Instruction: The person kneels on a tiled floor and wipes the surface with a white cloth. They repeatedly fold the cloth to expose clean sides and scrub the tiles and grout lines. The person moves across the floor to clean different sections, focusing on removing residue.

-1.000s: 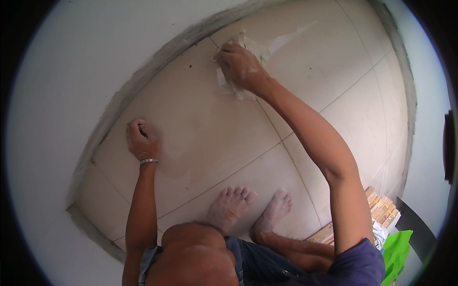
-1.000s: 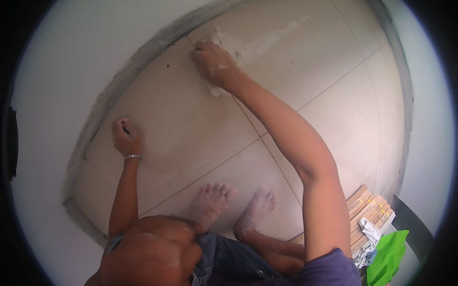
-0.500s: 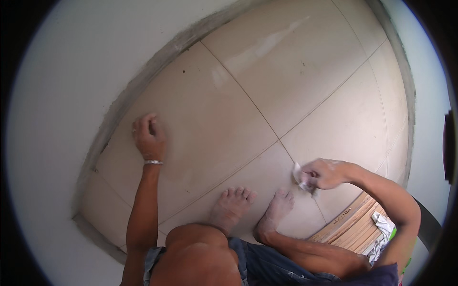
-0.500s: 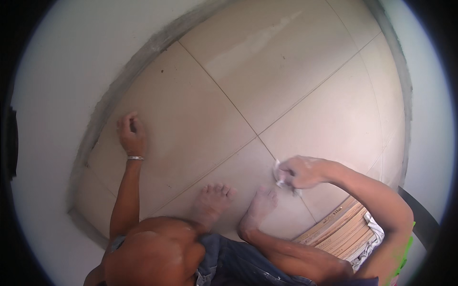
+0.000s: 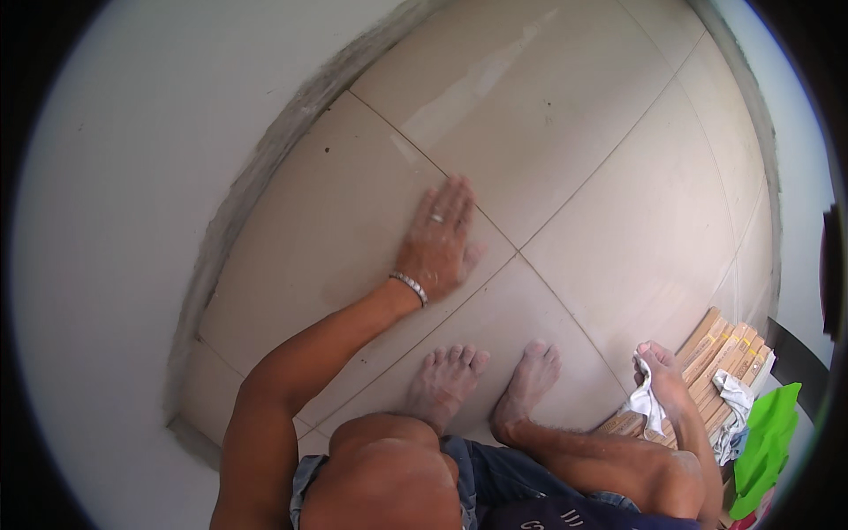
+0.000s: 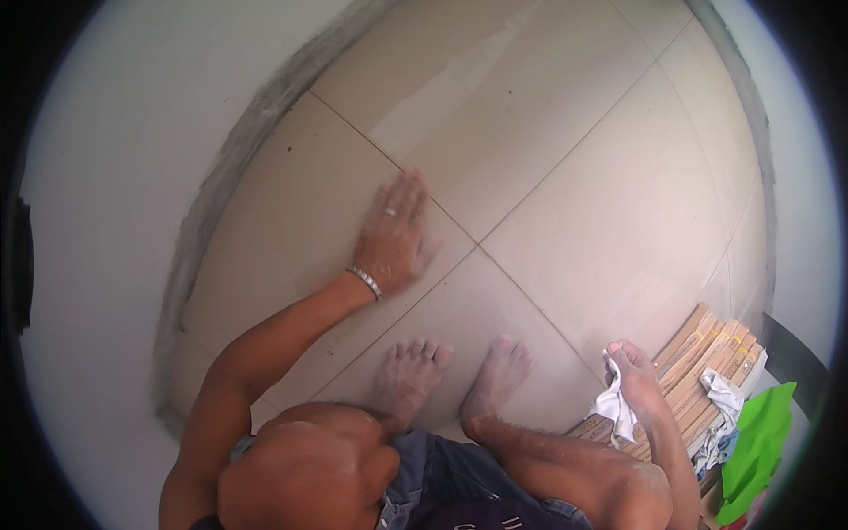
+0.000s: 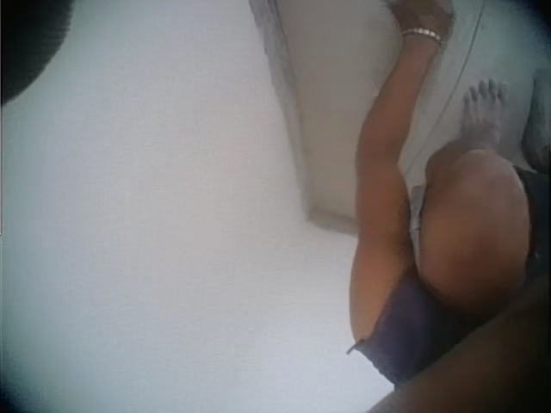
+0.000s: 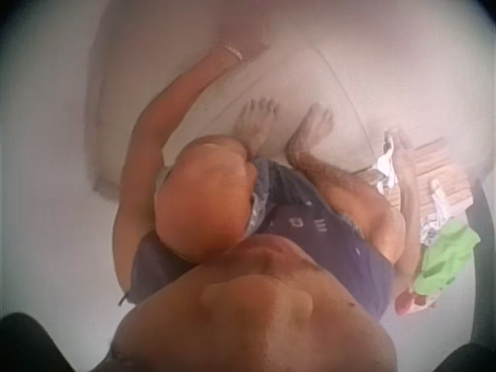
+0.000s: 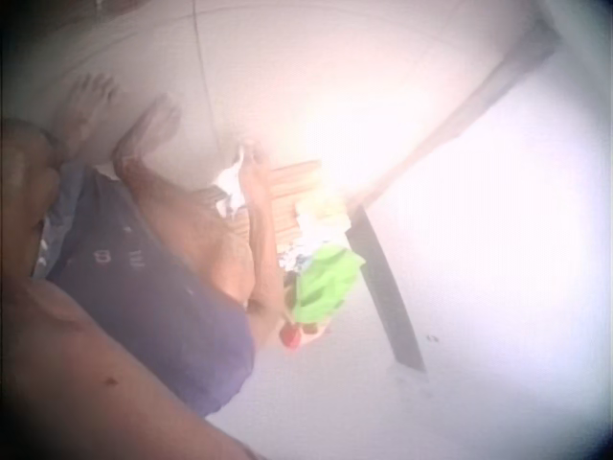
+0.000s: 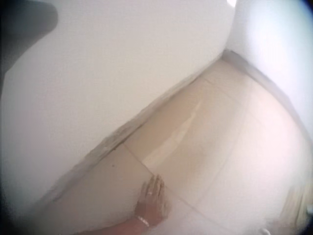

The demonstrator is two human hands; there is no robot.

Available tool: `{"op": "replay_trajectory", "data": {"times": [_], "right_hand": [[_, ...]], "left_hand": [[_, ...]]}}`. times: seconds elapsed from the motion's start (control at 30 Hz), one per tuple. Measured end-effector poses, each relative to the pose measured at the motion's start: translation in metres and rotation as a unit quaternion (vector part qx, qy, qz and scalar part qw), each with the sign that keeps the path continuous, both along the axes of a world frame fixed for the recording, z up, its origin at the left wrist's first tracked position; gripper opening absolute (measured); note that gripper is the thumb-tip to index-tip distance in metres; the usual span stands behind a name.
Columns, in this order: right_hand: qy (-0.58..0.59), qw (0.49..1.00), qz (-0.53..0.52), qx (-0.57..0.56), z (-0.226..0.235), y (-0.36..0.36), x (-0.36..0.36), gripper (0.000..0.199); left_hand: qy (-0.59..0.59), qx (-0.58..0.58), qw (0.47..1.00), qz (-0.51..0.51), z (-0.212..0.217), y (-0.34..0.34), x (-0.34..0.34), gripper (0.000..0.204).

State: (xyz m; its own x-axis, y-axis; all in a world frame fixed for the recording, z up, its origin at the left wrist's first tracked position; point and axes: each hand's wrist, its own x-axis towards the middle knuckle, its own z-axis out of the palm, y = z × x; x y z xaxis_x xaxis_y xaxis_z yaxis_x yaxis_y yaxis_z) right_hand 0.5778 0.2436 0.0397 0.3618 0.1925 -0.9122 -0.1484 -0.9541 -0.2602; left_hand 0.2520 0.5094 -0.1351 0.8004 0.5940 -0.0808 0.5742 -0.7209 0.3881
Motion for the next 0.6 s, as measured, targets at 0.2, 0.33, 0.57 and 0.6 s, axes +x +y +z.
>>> {"op": "replay_trajectory", "data": {"times": [0.2,0.33,0.57,0.6], "right_hand": [[0.116,0.992,-0.05,0.012,-0.029,-0.026,-0.031,0.044],[0.086,0.988,0.118,0.055,-0.057,-0.028,-0.044,0.055],[0.15,0.944,0.291,-0.052,-0.075,-0.012,-0.078,0.06],[0.16,0.936,0.312,-0.042,-0.085,-0.023,-0.082,0.058]], "left_hand": [[0.003,0.005,0.995,-0.097,-0.002,0.008,-0.029,0.072],[0.022,0.141,0.986,0.087,-0.013,0.078,-0.051,0.072],[0.052,0.161,0.974,0.148,-0.022,0.069,-0.016,0.082],[0.062,0.157,0.977,0.129,-0.018,0.053,-0.002,0.083]]}}
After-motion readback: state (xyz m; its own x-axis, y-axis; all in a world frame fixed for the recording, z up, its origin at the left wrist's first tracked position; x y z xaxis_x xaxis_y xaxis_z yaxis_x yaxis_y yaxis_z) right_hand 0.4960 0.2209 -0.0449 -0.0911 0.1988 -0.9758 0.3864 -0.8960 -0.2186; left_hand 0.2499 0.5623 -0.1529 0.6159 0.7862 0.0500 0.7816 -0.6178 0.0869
